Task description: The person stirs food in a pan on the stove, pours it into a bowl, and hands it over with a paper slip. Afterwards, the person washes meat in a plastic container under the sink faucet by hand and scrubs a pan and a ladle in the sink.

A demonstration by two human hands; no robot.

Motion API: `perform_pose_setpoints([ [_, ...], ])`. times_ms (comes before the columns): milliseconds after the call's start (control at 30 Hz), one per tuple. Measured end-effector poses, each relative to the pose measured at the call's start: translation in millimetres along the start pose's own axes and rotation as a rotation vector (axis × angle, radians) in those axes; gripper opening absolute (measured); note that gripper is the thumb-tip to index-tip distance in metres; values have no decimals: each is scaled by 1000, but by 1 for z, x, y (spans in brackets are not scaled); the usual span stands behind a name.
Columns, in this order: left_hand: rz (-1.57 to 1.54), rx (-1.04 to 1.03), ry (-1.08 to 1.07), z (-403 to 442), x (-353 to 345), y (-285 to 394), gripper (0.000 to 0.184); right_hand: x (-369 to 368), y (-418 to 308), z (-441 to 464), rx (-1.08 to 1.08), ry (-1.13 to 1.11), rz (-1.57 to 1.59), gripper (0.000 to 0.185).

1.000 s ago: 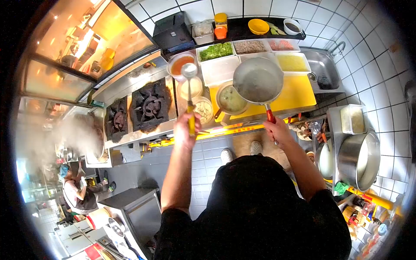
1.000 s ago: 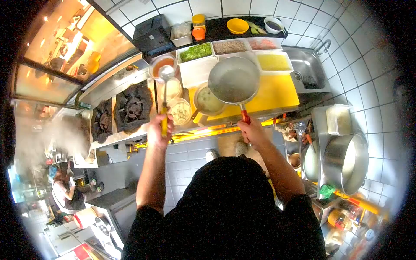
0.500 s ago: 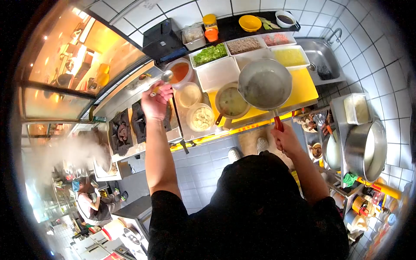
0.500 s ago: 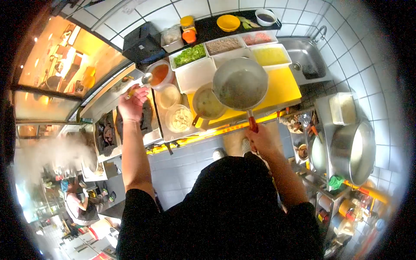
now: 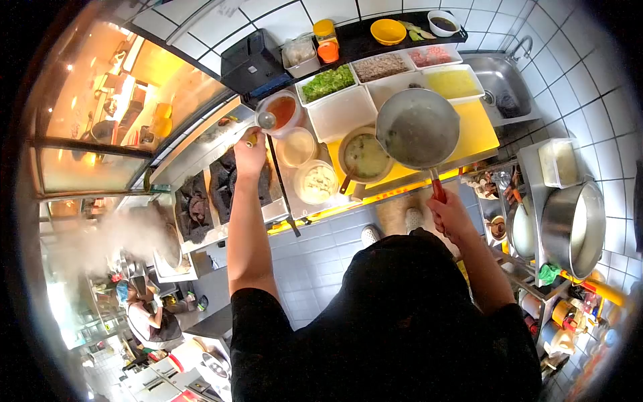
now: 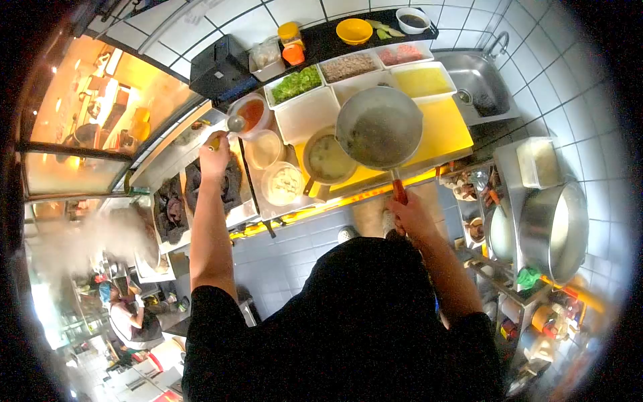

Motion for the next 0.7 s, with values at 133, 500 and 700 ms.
perform_pose_setpoints([
  [133, 101, -163, -15, 2, -13, 12, 23, -2, 10, 3, 3, -20, 47, 16],
  [500, -249, 450, 136, -44, 38, 109, 29, 20, 24, -14, -60, -12, 266, 17],
  [700, -907, 351, -275, -73, -22, 217, 45, 73, 69, -50, -89, 69, 462, 16],
])
Point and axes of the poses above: each hand's wrist, its own z-axis towards the middle knuckle, its own x-axis out of the back of the hand, y = z × x, the point moved 9 cm from there along z, towards the middle knuckle, and after that the axes turned 12 degrees about y, right-handed, at the moved point
